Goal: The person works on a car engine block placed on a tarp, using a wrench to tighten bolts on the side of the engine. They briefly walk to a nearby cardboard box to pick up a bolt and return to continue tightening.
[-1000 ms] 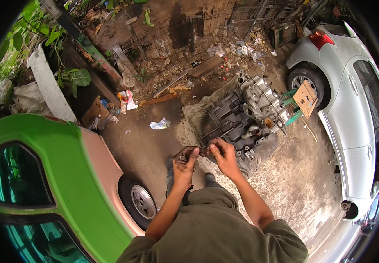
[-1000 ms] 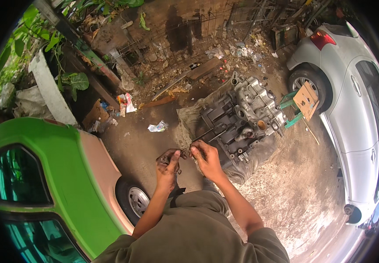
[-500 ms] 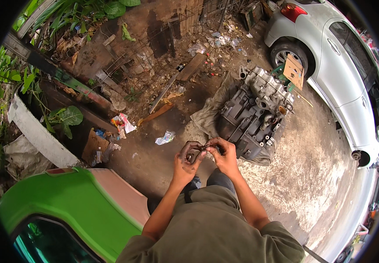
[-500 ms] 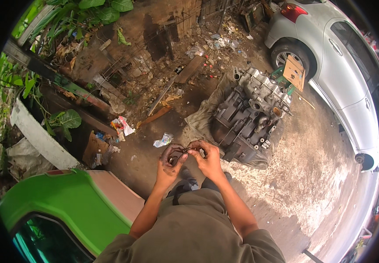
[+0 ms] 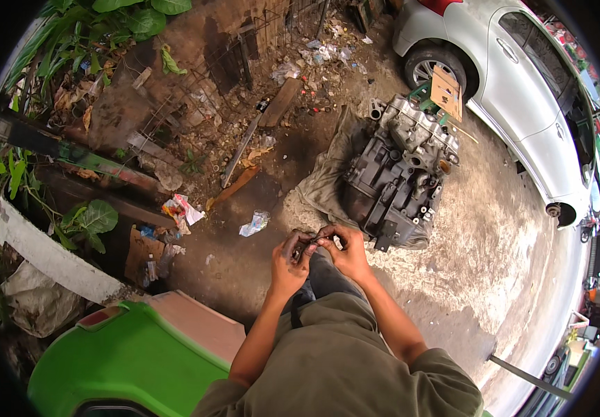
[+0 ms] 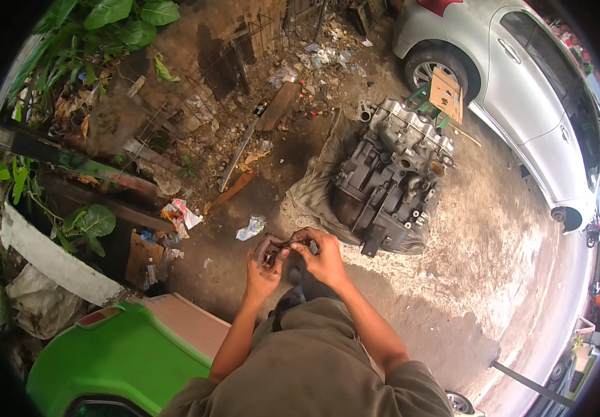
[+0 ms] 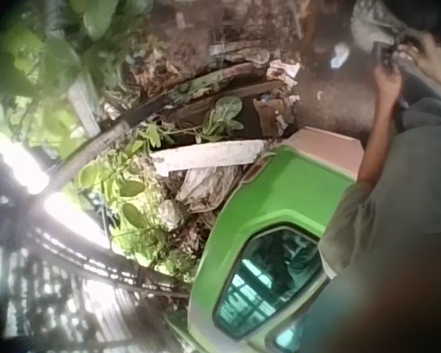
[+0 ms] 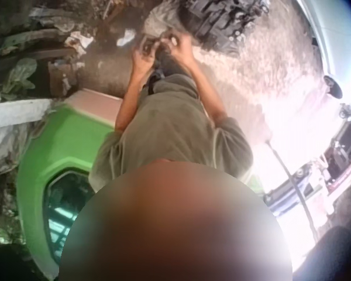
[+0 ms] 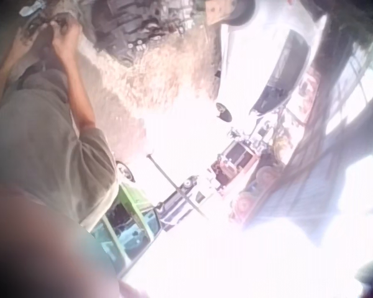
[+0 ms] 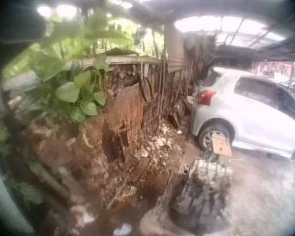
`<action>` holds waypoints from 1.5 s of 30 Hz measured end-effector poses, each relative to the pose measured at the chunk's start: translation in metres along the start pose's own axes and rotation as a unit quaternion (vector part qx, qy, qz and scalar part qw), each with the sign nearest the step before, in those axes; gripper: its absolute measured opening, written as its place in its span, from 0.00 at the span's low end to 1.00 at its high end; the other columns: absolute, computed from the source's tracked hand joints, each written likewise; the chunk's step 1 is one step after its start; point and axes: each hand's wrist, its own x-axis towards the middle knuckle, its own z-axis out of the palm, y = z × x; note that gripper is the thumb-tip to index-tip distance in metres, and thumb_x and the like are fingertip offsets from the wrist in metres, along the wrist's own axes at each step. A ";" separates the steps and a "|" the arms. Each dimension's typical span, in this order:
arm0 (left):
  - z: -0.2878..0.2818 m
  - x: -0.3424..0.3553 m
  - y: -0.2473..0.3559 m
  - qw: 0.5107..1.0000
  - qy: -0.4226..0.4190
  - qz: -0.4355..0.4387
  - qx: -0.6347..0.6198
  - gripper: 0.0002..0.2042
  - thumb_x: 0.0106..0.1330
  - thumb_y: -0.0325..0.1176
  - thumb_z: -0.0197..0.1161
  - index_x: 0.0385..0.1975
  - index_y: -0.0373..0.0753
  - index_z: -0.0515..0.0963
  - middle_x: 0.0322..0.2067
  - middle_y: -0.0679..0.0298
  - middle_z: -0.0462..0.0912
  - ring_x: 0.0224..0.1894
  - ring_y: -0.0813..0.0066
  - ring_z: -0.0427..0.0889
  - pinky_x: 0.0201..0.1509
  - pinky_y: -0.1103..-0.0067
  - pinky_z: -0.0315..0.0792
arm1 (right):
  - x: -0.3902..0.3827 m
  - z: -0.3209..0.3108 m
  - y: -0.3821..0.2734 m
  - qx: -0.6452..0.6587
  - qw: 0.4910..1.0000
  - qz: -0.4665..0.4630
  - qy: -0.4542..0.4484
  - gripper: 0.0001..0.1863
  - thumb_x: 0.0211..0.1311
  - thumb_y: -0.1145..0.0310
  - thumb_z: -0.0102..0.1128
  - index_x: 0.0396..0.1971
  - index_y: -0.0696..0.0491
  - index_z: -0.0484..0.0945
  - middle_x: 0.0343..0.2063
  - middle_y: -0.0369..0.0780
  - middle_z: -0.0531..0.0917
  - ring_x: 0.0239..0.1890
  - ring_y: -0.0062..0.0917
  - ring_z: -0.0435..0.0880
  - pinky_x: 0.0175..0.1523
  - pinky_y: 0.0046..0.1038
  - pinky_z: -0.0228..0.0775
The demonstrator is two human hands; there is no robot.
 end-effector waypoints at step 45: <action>0.266 0.152 -0.362 0.858 0.026 -0.369 -0.356 0.04 0.59 0.20 0.69 0.32 0.29 0.83 0.30 0.59 0.87 0.31 0.78 0.83 0.38 0.81 0.74 | 0.252 -0.100 0.236 -0.323 0.886 -0.234 -0.238 0.20 0.53 0.60 0.42 0.21 0.59 0.80 0.23 0.43 0.81 0.28 0.38 0.79 0.45 0.35 0.66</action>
